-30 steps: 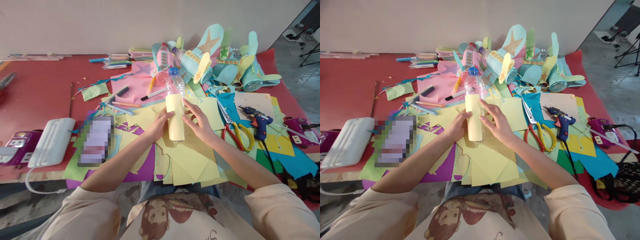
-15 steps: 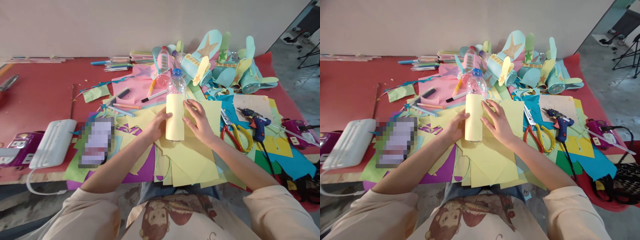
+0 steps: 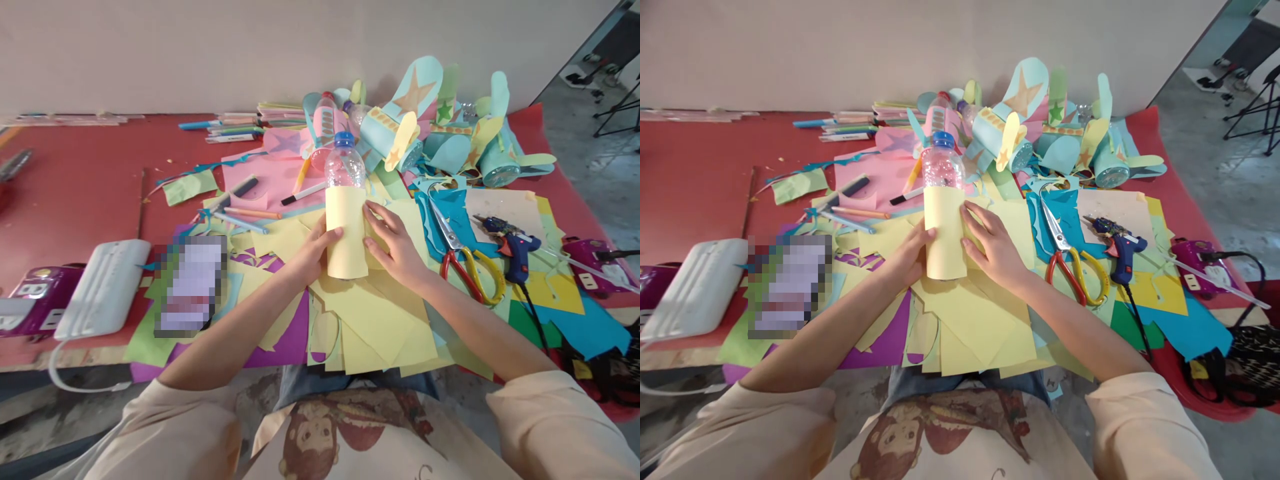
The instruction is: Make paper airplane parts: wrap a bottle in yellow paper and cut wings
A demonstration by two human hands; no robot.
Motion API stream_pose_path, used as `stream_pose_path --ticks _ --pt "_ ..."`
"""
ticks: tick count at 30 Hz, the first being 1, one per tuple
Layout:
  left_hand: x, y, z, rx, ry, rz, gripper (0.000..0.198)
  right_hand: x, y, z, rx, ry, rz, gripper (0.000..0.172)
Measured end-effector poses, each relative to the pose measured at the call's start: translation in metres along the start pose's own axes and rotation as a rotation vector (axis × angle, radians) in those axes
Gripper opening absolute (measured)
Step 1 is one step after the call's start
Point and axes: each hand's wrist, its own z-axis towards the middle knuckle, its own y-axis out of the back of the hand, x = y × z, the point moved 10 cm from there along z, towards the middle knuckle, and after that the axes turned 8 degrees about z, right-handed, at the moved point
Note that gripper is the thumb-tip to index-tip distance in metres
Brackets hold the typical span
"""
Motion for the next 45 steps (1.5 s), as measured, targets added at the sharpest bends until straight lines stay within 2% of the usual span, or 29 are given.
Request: stream_pose_path --ticks 5,11,18,24,28,31,37,39,41,45 --pt "0.000 0.001 0.001 -0.007 0.017 -0.101 0.065 0.001 -0.002 0.000 0.011 0.029 -0.060 0.055" --pt "0.001 0.003 0.000 -0.022 0.040 -0.087 0.060 -0.002 -0.003 -0.001 0.005 0.024 -0.107 0.054" --pt "0.003 0.004 0.001 -0.039 0.054 -0.093 0.062 -0.002 -0.007 0.000 0.070 0.001 -0.050 0.058" --pt "0.019 0.008 0.001 -0.062 0.182 -0.087 0.069 0.000 -0.011 -0.001 0.129 0.016 0.015 0.065" --pt "0.019 0.013 0.001 -0.076 0.165 -0.109 0.073 0.002 -0.011 -0.002 0.126 0.019 0.061 0.070" --pt "0.022 0.015 0.000 -0.104 0.206 -0.100 0.076 0.002 -0.007 -0.001 0.084 0.013 0.095 0.065" --pt "0.015 0.012 0.000 -0.098 0.176 -0.100 0.073 0.004 -0.002 -0.001 0.070 -0.007 0.200 0.036" --pt "0.015 0.013 0.000 -0.097 0.172 -0.093 0.072 0.004 -0.002 0.000 0.079 -0.022 0.213 0.040" --pt "0.017 0.013 0.000 -0.089 0.184 -0.088 0.071 0.004 -0.004 0.000 0.094 -0.032 0.208 0.053" --pt "0.017 0.008 0.000 -0.023 0.175 -0.090 0.066 0.003 -0.009 0.000 0.132 -0.040 0.169 0.070"
